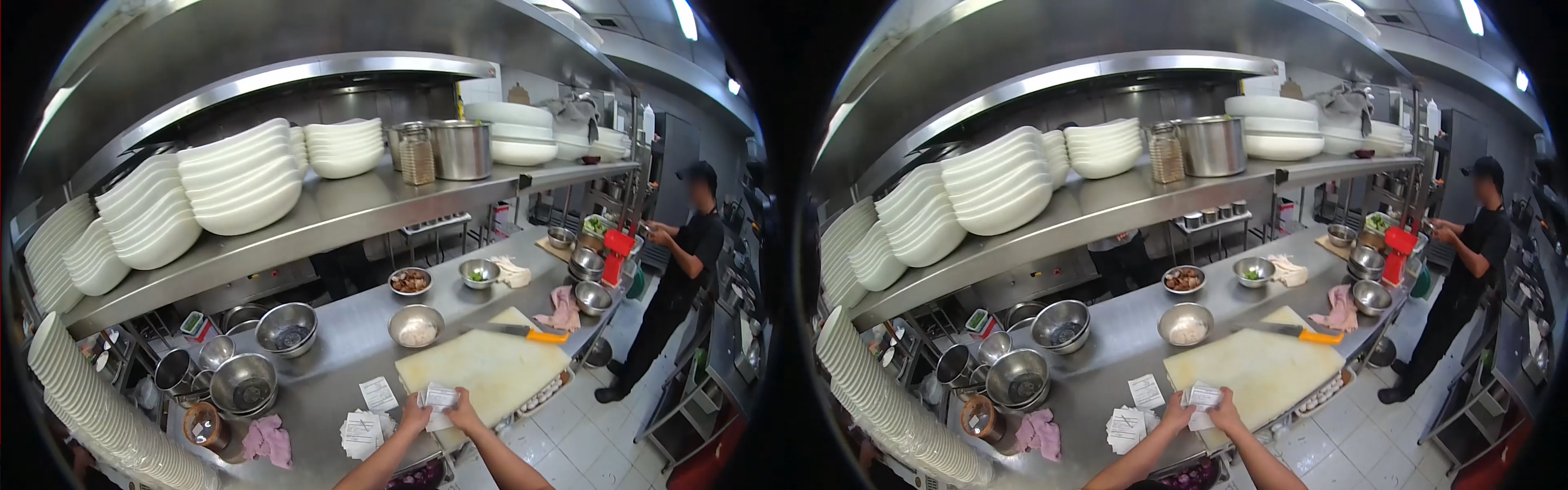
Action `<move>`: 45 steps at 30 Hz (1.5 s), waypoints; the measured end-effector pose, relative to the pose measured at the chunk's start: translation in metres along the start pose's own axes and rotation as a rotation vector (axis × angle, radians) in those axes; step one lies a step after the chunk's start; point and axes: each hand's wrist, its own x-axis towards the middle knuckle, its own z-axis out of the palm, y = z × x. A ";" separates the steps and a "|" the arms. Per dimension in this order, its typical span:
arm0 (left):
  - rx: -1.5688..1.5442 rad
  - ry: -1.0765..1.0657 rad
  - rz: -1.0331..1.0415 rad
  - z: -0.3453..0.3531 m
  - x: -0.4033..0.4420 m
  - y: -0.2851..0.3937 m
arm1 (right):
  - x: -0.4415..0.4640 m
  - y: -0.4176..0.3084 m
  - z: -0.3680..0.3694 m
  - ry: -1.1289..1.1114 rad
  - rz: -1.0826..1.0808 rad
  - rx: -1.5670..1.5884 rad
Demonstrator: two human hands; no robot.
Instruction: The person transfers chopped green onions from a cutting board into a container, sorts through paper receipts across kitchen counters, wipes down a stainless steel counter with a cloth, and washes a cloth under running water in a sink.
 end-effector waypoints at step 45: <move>0.358 0.649 -0.090 -0.130 -0.137 -0.063 | 0.069 -0.046 0.149 -0.232 -0.586 -0.891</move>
